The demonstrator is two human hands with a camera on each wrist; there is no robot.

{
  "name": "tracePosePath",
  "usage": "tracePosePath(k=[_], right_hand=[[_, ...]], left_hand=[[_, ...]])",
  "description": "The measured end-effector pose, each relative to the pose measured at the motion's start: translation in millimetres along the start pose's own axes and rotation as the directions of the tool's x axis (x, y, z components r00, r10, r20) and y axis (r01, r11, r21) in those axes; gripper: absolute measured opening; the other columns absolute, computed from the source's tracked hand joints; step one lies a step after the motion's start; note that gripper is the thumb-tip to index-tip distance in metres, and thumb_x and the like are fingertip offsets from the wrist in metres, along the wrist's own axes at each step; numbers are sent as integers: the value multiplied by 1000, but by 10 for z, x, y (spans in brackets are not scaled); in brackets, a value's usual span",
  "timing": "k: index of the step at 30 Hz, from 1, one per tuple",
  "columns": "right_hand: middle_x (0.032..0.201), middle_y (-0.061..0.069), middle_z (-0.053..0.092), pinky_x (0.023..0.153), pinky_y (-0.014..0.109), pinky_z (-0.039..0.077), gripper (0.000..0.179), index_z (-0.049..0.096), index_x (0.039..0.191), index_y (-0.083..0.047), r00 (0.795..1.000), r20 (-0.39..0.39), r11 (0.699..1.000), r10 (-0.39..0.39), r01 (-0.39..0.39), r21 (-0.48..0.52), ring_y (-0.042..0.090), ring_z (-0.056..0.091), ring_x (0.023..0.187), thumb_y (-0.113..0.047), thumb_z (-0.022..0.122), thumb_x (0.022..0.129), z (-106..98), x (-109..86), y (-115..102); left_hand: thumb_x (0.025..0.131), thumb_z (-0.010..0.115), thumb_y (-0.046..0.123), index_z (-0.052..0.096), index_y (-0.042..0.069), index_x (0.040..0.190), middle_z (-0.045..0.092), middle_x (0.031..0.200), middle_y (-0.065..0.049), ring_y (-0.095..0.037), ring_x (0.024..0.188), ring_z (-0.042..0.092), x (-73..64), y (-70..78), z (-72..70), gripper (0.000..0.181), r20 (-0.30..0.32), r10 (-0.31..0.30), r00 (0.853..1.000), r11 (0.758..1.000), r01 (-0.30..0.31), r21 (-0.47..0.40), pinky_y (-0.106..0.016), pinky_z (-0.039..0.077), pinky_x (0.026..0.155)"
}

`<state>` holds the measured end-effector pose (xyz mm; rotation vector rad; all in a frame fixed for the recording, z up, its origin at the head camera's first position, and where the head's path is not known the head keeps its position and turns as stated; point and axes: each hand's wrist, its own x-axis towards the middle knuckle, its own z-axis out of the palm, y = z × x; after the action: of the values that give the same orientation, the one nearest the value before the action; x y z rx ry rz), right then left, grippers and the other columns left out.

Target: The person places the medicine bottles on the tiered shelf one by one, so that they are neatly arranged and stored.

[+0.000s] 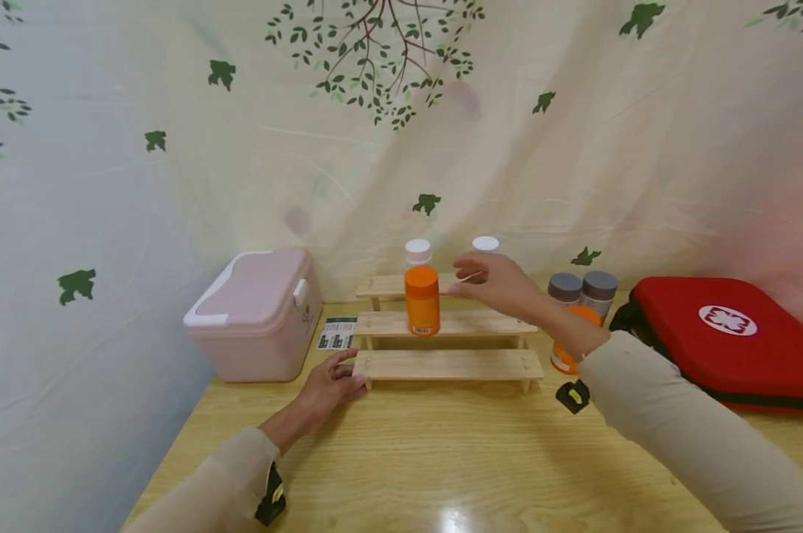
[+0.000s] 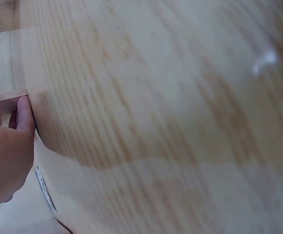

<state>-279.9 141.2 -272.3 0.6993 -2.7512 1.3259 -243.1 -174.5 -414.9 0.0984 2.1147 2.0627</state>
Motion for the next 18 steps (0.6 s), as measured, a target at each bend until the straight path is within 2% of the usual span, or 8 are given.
tracePosePath(k=[7,16,18], right_hand=[[140,18,47,98,51,49,61,42,143,-6,998,-9,999,54,-54,2,34,48,125,-34,64,93,-385,-500,97],[141,22,46,94,64,46,72,34,149,-12,983,-86,979,161,-170,-116,45,45,124,-43,63,91,-810,-1090,383],[140,23,47,91,62,49,71,34,150,-14,979,-107,972,173,-187,-141,45,47,121,-44,63,92,-877,-1184,455]], left_hand=[[94,53,-9,30,-2,146,55,120,-28,-23,98,63,-7,2,-20,57,9,7,1000,1000,-7,5,-42,53,94],[94,54,-8,31,0,147,60,111,-20,-22,94,64,-12,-5,6,59,-1,-8,1000,1000,8,23,-40,54,93],[94,54,-8,31,0,147,60,111,-21,-21,94,64,-25,0,11,58,-6,-8,1000,1000,8,26,-40,54,92]])
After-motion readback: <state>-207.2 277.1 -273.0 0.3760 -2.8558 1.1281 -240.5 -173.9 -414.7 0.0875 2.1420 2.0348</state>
